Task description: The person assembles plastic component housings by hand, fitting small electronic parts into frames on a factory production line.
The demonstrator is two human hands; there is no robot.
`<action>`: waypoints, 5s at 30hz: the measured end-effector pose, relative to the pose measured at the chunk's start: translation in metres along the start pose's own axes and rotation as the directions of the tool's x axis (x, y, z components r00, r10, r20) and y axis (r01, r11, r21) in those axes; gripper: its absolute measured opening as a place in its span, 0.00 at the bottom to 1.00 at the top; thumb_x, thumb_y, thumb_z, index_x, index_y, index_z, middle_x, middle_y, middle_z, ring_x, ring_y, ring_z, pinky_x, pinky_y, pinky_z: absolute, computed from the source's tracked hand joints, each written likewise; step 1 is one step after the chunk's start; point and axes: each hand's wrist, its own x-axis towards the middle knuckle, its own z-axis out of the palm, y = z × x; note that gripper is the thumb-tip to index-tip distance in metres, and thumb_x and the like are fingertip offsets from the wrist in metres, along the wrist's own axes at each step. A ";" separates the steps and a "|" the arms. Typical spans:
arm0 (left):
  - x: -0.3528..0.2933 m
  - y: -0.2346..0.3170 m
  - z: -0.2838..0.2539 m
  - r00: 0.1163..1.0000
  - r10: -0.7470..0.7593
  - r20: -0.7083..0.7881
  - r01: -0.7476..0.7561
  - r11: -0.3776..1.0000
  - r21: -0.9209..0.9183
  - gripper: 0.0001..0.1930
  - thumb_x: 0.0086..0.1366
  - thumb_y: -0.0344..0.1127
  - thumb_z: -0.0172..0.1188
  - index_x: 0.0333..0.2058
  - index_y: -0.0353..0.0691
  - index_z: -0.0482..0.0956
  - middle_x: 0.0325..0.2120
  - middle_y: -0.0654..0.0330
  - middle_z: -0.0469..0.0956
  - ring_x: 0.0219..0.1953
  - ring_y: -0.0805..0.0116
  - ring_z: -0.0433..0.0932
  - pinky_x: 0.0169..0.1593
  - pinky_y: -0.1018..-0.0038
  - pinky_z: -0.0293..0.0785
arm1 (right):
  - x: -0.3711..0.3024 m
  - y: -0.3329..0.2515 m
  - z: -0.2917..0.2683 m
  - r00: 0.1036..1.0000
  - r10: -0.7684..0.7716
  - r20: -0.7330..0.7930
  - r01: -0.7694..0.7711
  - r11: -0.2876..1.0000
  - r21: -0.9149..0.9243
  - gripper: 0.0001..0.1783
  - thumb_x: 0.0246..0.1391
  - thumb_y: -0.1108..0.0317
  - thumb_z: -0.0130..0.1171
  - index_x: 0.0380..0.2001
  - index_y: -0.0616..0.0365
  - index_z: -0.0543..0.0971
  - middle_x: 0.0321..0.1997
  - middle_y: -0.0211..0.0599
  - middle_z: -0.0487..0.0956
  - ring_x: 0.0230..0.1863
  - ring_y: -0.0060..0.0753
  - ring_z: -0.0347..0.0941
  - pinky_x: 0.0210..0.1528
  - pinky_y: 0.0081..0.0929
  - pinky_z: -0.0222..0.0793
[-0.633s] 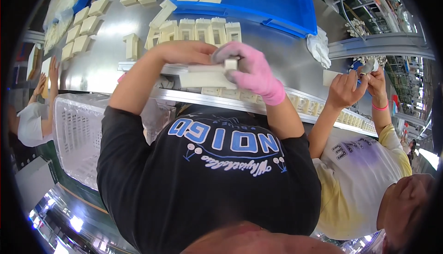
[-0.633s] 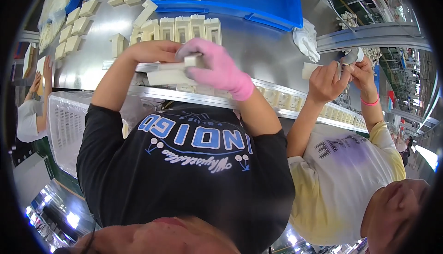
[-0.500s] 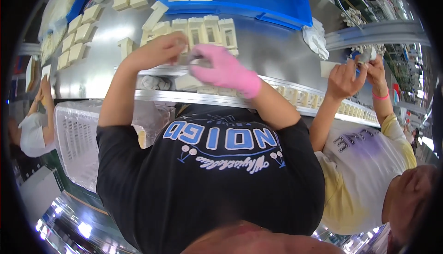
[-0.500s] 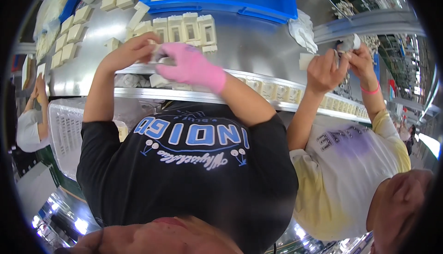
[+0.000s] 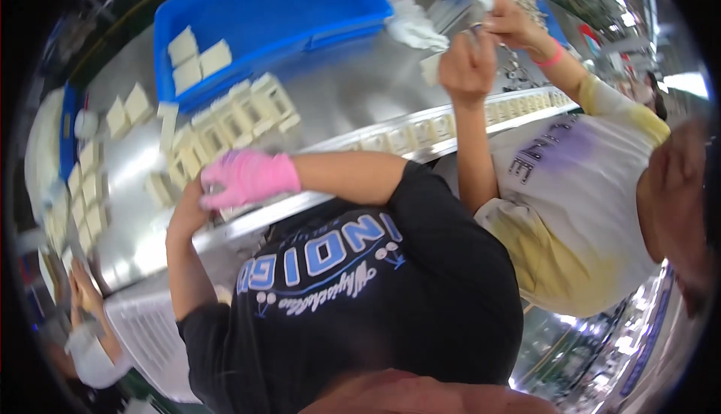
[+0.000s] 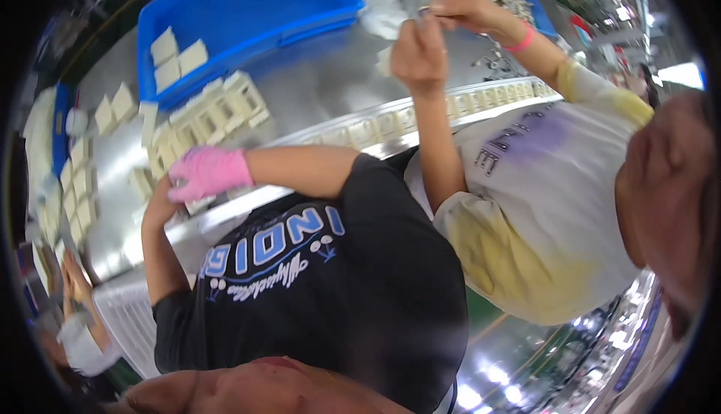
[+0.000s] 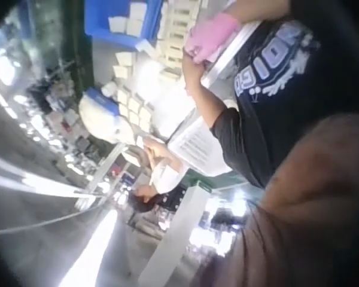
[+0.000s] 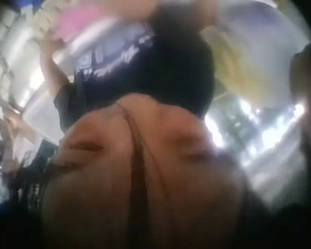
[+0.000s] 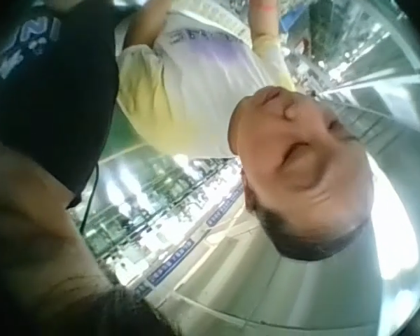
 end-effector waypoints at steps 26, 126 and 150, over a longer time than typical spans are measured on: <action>0.033 0.050 0.010 0.935 -0.312 0.168 0.312 0.950 0.025 0.17 0.57 0.43 0.50 0.41 0.38 0.66 0.14 0.56 0.72 0.17 0.67 0.72 0.25 0.72 0.66 | -0.078 0.060 0.018 0.975 0.029 -0.222 -0.146 0.835 -0.531 0.18 0.47 0.54 0.45 0.31 0.59 0.68 0.31 0.44 0.68 0.37 0.42 0.65 0.41 0.38 0.56; 0.191 0.077 0.109 0.997 -0.060 0.037 0.068 0.669 -0.740 0.28 0.56 0.44 0.51 0.52 0.38 0.58 0.47 0.58 0.65 0.48 0.67 0.65 0.50 0.75 0.59 | -0.087 0.101 -0.087 0.640 0.291 -0.711 -0.352 0.934 0.066 0.37 0.43 0.51 0.49 0.49 0.68 0.54 0.43 0.62 0.65 0.46 0.54 0.63 0.48 0.35 0.61; 0.075 0.009 0.019 0.922 -0.182 -0.342 0.081 0.954 -0.289 0.18 0.58 0.38 0.51 0.46 0.36 0.67 0.39 0.57 0.71 0.42 0.71 0.69 0.46 0.76 0.64 | -0.113 0.264 -0.122 0.748 0.586 -0.313 -0.664 0.655 -0.360 0.29 0.38 0.55 0.55 0.40 0.64 0.63 0.36 0.57 0.72 0.42 0.52 0.68 0.42 0.37 0.63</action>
